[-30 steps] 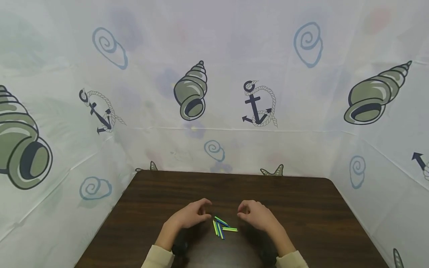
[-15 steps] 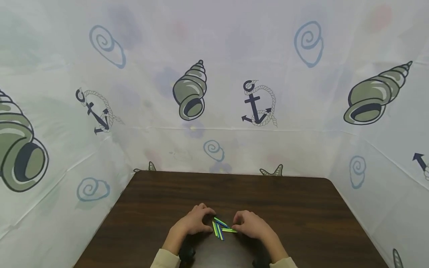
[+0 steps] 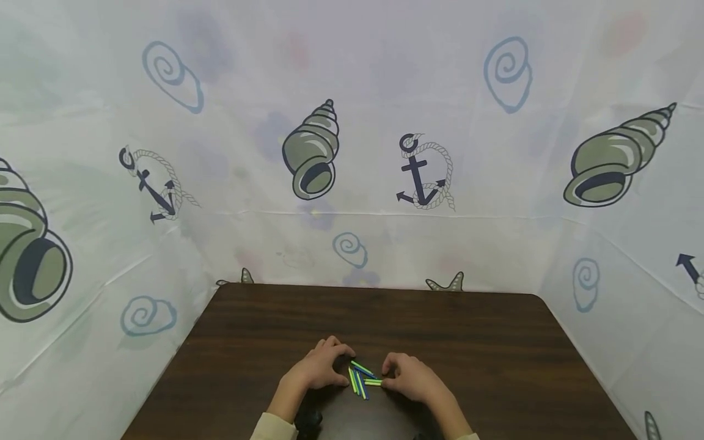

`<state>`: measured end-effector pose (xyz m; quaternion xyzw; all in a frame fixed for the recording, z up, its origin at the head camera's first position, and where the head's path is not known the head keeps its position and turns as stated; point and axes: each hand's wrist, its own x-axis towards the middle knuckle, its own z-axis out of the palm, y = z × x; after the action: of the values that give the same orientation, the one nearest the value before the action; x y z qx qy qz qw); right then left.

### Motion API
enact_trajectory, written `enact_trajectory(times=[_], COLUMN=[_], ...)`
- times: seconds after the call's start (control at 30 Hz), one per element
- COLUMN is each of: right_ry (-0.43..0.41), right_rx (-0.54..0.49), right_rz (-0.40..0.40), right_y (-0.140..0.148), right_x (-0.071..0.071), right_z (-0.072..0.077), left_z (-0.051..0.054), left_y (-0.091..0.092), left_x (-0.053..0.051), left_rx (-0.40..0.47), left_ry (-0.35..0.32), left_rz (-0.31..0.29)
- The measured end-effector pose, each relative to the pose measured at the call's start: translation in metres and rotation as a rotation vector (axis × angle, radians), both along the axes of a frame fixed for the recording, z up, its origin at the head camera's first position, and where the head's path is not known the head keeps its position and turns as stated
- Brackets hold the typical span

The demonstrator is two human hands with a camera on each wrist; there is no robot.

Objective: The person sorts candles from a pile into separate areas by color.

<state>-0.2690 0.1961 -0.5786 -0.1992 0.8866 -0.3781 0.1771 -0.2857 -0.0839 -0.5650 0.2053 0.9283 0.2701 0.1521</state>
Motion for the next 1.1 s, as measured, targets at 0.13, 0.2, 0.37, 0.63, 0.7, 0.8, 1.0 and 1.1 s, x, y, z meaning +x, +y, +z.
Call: enact_trajectory(times=[0.13, 0.2, 0.37, 0.63, 0.7, 0.8, 1.0, 1.1], right_ry=[0.002, 0.005, -0.002, -0.016, -0.019, -0.028, -0.049, -0.049], right_rx=[0.000, -0.006, -0.013, -0.030, -0.039, -0.062, -0.107, -0.113], right_rz=[0.006, 0.013, 0.019, 0.020, 0.020, 0.021, 0.022, 0.022], right_y=[-0.002, -0.003, -0.003, -0.003, -0.003, -0.003, -0.004, -0.005], right_x=[0.002, 0.003, 0.003, 0.001, 0.000, 0.000, 0.001, 0.001], right_z=[0.001, 0.002, 0.000, -0.004, -0.005, -0.005, -0.004, -0.006], left_z=[-0.006, -0.012, -0.019, -0.033, -0.033, -0.032, -0.034, -0.032], left_y=[-0.002, -0.004, -0.007, -0.008, -0.008, -0.008, -0.009, -0.010], left_x=[-0.002, -0.003, -0.006, -0.009, -0.010, -0.010, -0.011, -0.011], left_rx=[0.040, 0.071, 0.132, 0.184, 0.191, 0.195, 0.187, 0.194], left_ry=[-0.014, -0.014, -0.023, -0.031, -0.027, -0.024, -0.039, -0.037], left_rz=[-0.005, -0.013, -0.038, -0.042, -0.048, -0.057, -0.052, -0.062])
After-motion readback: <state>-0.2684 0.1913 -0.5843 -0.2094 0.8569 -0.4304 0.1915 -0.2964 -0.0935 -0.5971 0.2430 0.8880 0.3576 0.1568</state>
